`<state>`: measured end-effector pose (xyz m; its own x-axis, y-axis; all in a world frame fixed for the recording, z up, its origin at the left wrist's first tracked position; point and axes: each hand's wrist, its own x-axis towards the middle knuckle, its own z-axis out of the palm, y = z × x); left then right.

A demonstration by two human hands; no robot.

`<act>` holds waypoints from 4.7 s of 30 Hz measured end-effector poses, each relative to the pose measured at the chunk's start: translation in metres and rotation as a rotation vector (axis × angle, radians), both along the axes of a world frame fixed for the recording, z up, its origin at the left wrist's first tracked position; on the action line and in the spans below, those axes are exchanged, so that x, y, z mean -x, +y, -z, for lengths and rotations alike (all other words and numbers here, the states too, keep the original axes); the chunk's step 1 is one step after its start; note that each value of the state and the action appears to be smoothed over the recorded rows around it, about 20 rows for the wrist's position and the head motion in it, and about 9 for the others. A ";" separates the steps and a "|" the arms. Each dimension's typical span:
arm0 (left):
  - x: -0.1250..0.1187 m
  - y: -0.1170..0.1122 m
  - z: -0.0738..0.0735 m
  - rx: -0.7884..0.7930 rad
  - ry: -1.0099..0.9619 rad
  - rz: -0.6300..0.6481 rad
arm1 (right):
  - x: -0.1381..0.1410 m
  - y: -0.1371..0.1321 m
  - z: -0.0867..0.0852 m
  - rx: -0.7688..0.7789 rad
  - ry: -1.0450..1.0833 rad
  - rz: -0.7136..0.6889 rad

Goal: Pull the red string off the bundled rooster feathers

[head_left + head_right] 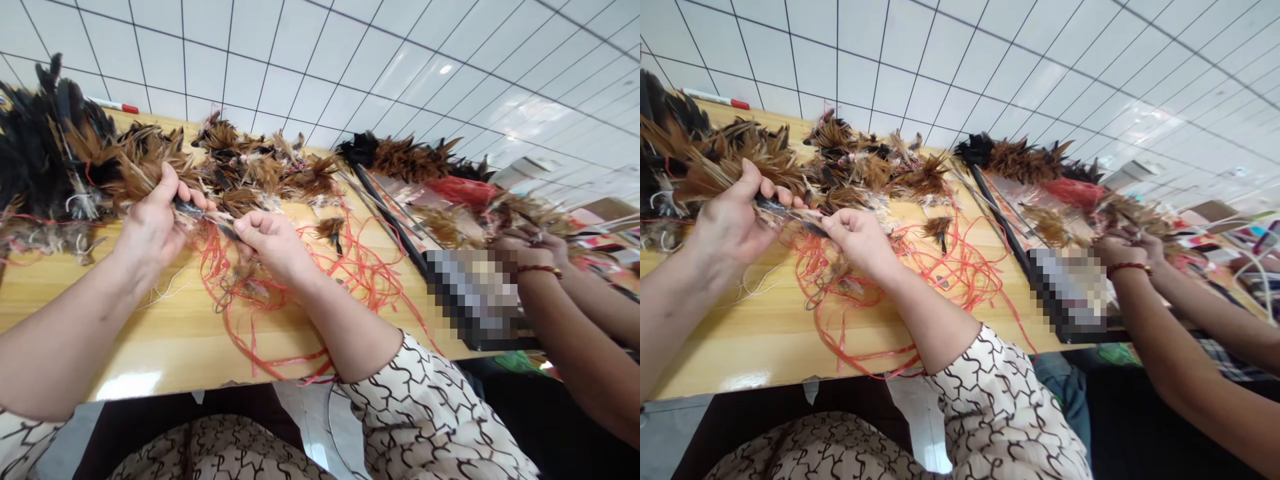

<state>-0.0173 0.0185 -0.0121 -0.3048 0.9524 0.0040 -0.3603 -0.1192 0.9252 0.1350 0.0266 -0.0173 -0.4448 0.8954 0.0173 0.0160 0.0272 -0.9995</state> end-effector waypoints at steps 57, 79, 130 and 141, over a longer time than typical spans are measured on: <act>-0.016 -0.008 0.004 0.158 -0.273 0.097 | -0.001 -0.001 -0.004 -0.011 0.268 0.108; -0.013 -0.007 0.002 0.136 -0.297 0.120 | 0.009 -0.010 0.006 -0.106 -0.244 -0.012; -0.013 -0.013 -0.011 0.064 -0.272 0.121 | 0.006 -0.015 0.001 0.385 0.089 -0.406; -0.017 -0.025 -0.007 0.058 0.078 -0.010 | 0.005 -0.017 -0.004 0.430 0.311 -0.389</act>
